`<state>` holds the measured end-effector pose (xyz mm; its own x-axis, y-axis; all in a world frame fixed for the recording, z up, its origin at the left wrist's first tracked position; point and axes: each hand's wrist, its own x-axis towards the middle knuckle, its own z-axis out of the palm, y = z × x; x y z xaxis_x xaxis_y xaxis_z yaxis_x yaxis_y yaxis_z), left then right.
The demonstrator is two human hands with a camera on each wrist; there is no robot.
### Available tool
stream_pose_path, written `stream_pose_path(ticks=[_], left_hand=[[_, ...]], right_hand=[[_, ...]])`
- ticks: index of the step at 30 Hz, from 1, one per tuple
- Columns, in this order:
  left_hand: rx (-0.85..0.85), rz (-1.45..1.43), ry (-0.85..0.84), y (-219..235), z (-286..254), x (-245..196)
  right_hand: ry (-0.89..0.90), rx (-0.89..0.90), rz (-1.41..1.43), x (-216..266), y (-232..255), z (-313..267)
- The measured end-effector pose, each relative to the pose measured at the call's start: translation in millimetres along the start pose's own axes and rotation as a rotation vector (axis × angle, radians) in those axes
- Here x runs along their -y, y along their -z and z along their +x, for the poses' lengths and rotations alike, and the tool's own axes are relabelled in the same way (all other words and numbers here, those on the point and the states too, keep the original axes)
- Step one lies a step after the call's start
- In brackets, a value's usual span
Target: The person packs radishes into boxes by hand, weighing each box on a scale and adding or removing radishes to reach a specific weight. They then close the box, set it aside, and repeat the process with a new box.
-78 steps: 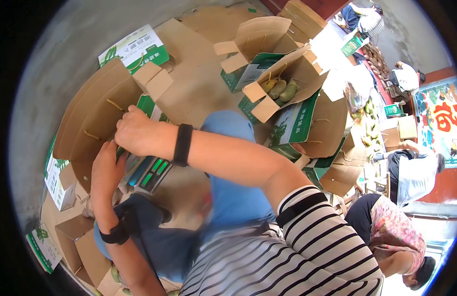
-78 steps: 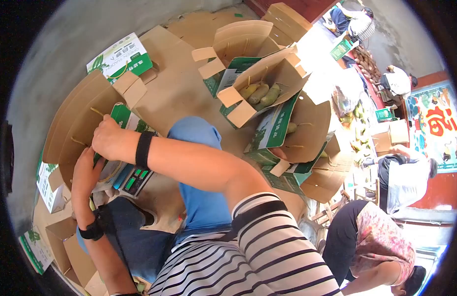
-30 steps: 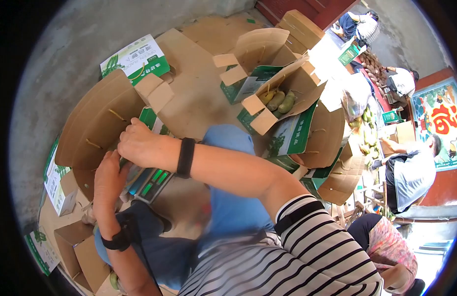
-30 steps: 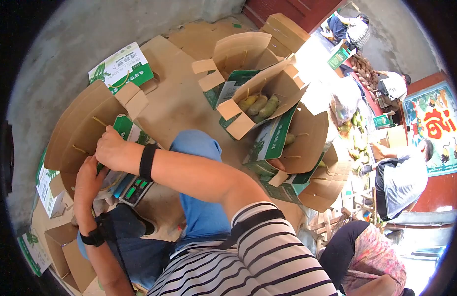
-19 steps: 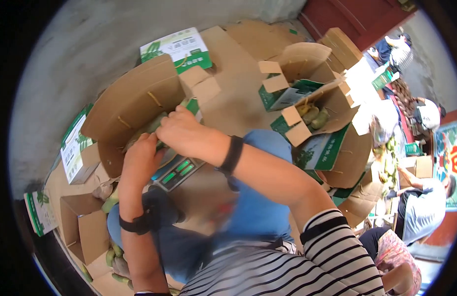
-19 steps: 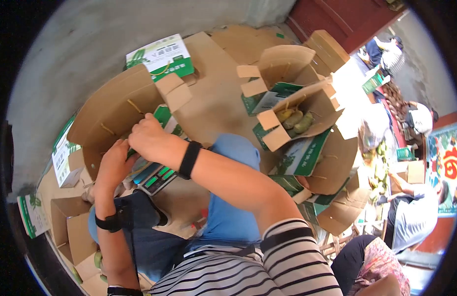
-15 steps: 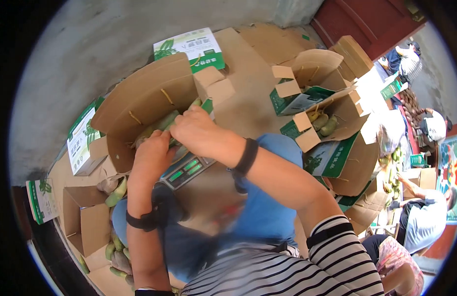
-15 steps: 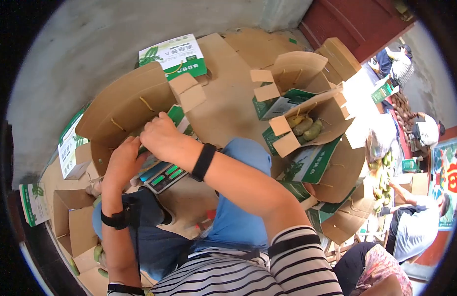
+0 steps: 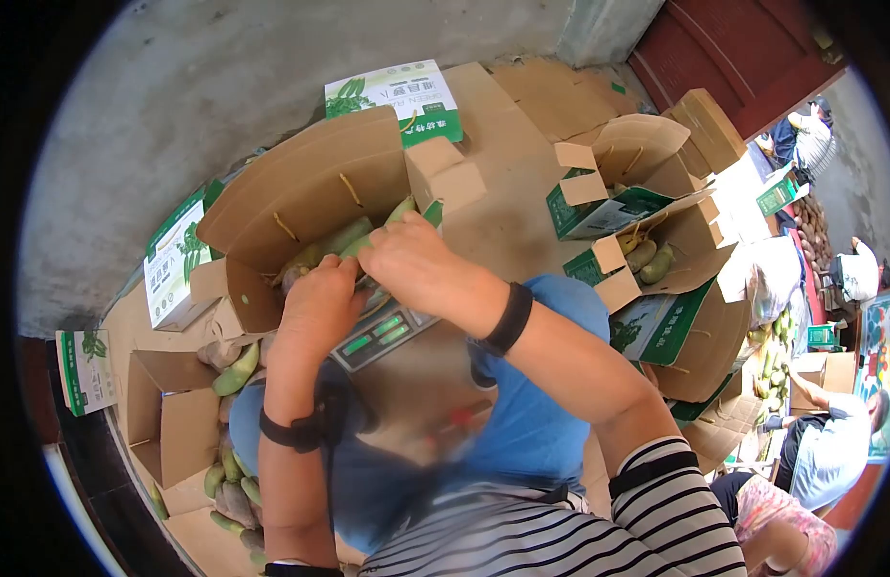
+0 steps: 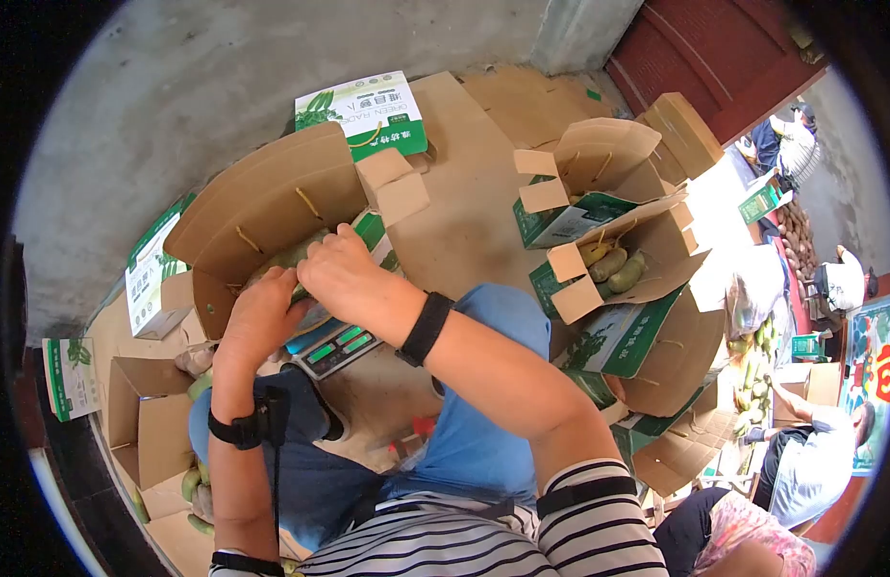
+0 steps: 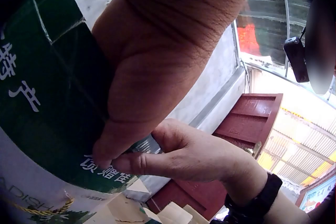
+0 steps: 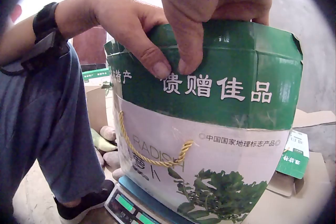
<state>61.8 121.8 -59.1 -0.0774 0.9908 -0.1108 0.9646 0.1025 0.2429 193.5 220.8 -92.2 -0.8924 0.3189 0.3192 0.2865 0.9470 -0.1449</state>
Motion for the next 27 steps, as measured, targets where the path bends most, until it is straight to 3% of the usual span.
stream_pose_path(ticks=[11,19,27], left_hand=[[-0.014,-0.064,0.009,11.0,-5.3,-3.2],[-0.01,-0.066,0.003,12.0,-6.7,2.2],[0.01,-0.043,0.029,4.8,-5.4,5.3]], right_hand=[[0.004,0.051,-0.045,0.6,2.4,-0.1],[0.019,-0.1,0.018,-2.2,6.4,-1.6],[0.019,-0.037,0.001,-0.8,4.1,-1.2]])
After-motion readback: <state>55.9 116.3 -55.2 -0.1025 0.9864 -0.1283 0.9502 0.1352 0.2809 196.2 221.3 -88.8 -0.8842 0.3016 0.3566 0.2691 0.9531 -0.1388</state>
